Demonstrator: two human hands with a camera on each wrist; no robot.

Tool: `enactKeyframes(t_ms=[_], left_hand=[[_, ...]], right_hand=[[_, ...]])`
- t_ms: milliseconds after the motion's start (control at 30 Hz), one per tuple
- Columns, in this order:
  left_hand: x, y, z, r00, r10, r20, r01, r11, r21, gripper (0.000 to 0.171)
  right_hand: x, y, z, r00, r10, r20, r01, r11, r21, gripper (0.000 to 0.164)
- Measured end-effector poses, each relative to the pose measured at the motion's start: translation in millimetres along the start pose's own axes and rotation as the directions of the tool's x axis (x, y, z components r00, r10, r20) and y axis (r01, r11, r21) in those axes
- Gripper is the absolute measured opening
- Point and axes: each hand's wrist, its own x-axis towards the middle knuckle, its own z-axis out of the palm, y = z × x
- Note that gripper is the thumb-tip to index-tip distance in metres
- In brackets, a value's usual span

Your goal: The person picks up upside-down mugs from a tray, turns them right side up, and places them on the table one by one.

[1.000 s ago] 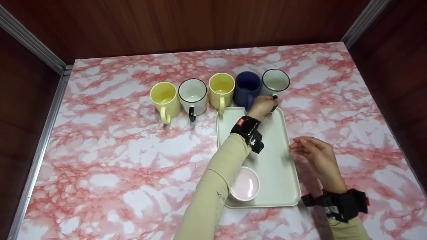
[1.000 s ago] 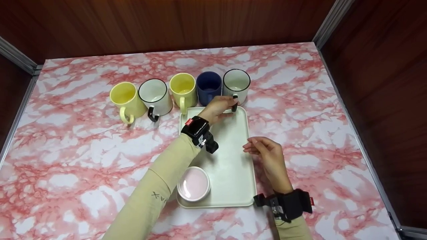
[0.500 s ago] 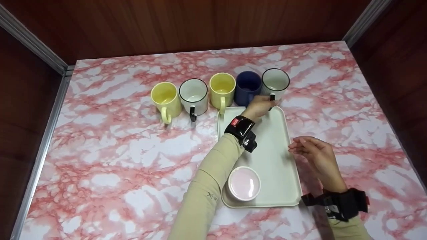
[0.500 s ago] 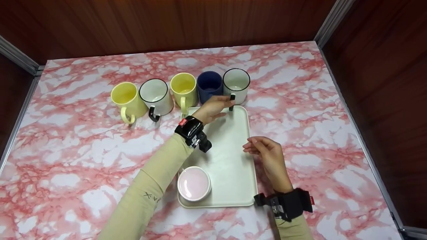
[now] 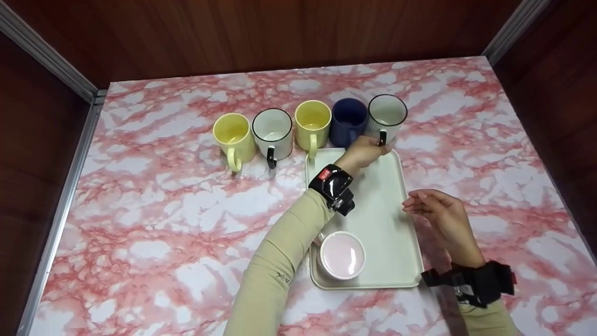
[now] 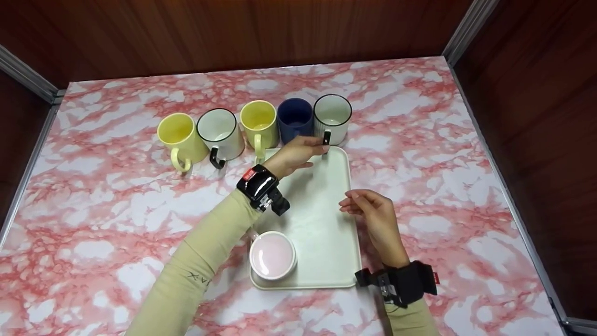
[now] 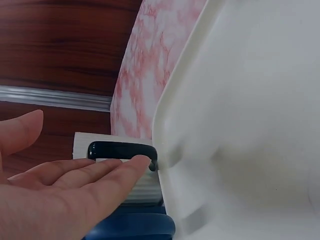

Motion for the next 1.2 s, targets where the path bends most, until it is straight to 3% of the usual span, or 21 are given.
enactKeyframes(t_ms=[233, 367, 500, 767, 967, 1000, 1200], left_hand=[[-5.8, -4.1, -8.4, 0.998, 0.033, 0.046, -0.033, 0.999, 0.013, 0.025], [-10.2, -6.8, -14.5, 0.997, 0.014, 0.071, -0.013, 1.000, -0.018, 0.030], [-16.5, -8.7, -20.2, 0.995, -0.029, 0.095, 0.034, 0.998, -0.048, 0.034], [-30.8, -15.0, -30.6, 0.988, -0.011, 0.152, 0.001, 0.998, 0.069, 0.029], [-40.6, -20.8, -38.8, 0.978, 0.015, 0.209, -0.034, 0.996, 0.086, 0.031], [-42.6, -21.7, -40.4, 0.976, 0.020, 0.217, -0.039, 0.996, 0.086, 0.031], [-53.8, -26.4, -49.8, 0.969, 0.048, 0.242, -0.077, 0.991, 0.110, 0.031]], right_hand=[[10, 31, -30, 1.000, 0.001, 0.011, -0.001, 1.000, 0.013, 0.034], [8, 29, -28, 1.000, 0.010, -0.026, -0.010, 1.000, 0.009, 0.036], [12, 42, -40, 1.000, -0.005, 0.001, 0.005, 0.999, 0.044, 0.034], [11, 43, -41, 0.999, 0.021, -0.026, -0.020, 0.999, 0.027, 0.035], [10, 39, -37, 0.999, 0.029, -0.023, -0.028, 0.999, 0.023, 0.033], [7, 33, -31, 1.000, 0.024, -0.006, -0.024, 0.998, 0.062, 0.030], [5, 27, -26, 1.000, 0.025, -0.006, -0.025, 0.999, 0.024, 0.032]])
